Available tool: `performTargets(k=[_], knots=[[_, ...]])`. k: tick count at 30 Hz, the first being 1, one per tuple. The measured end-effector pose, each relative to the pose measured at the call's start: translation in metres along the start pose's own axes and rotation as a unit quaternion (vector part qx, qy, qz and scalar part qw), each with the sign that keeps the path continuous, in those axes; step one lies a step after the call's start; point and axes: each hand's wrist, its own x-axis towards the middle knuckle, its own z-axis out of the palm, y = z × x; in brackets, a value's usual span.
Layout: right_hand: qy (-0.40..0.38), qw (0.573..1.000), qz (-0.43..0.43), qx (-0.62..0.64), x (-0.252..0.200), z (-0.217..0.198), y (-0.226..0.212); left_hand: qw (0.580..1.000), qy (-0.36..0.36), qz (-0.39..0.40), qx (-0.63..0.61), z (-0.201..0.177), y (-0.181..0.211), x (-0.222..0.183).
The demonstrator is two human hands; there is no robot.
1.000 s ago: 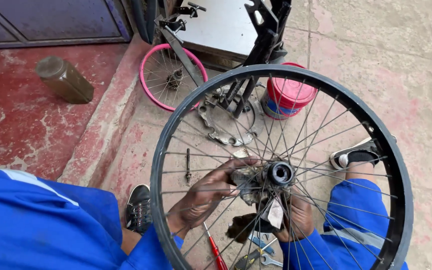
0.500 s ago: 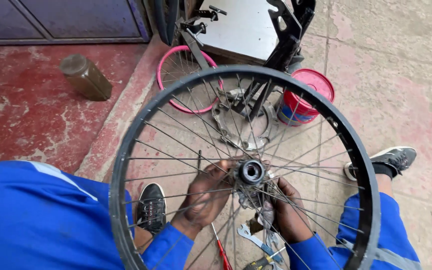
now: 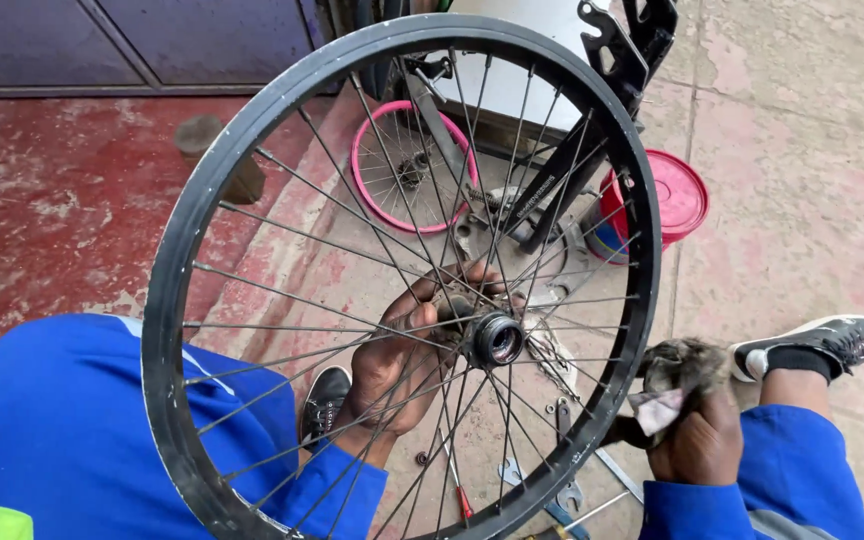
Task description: Disassembling a bicycle wheel hub, cleaning the axle and bearings with a cloth, and inspecting the parts.
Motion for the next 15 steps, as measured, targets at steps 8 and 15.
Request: performTargets(k=[8,15], knots=[[-0.005,0.999,-0.046,-0.019,-0.025,0.02,-0.018,0.997,0.063,-0.041,0.011,-0.006,-0.014,0.001],[0.007,0.995,-0.053,0.085,-0.03,0.003,-0.026,0.993,0.08,-0.078,0.022,-0.012,-0.021,-0.001]])
